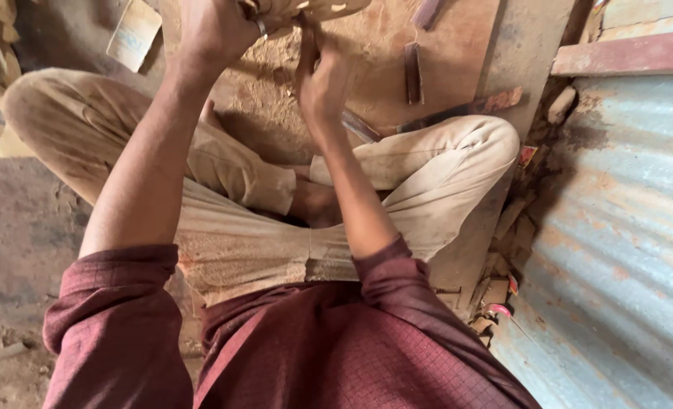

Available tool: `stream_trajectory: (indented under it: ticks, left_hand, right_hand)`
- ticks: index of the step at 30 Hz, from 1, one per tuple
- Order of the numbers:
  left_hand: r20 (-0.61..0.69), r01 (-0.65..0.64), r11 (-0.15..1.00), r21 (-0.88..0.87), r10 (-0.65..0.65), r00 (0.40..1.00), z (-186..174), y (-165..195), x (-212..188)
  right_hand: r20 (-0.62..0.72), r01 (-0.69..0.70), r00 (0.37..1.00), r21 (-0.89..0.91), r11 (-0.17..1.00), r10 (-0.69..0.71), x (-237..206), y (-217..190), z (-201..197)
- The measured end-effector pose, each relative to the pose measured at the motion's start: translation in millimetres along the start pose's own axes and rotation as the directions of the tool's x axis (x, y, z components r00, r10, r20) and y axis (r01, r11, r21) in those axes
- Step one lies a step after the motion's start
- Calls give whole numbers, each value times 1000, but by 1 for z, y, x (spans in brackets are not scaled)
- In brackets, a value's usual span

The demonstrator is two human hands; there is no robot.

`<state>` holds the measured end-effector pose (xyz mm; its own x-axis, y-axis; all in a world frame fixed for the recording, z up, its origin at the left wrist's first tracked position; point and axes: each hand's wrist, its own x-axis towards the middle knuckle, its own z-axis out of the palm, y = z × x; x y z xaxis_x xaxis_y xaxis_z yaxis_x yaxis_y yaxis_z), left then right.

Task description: The person sits cross-legged on the floor and carves a decorative wooden piece using a chisel and mallet. They repeatedly strike the chisel to shape the wood, occasionally pausing to adjust the piece or clear wood shavings.

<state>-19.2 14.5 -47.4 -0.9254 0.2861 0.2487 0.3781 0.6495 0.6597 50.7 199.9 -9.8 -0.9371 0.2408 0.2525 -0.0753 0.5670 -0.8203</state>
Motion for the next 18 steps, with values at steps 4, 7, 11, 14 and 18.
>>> stream_trajectory:
  ticks: [4,7,11,14,18]
  left_hand:
    - [-60,34,999,0,-34,998,-2,3,3]
    - [111,85,995,47,-89,990,-5,6,6]
    - [-9,-50,997,-59,49,999,-10,10,9]
    - [37,-28,998,-53,30,999,-13,13,11]
    - [45,-81,997,-5,81,996,-15,13,14]
  right_hand:
    - [37,-337,940,231,913,338,-1,1,2]
    - [-162,-82,983,54,995,90,-5,4,2]
    - [-148,45,988,54,998,-36,-9,7,2]
    - [-78,-6,997,47,999,10,-10,8,1]
    - [-62,56,996,-12,998,-56,-11,7,0]
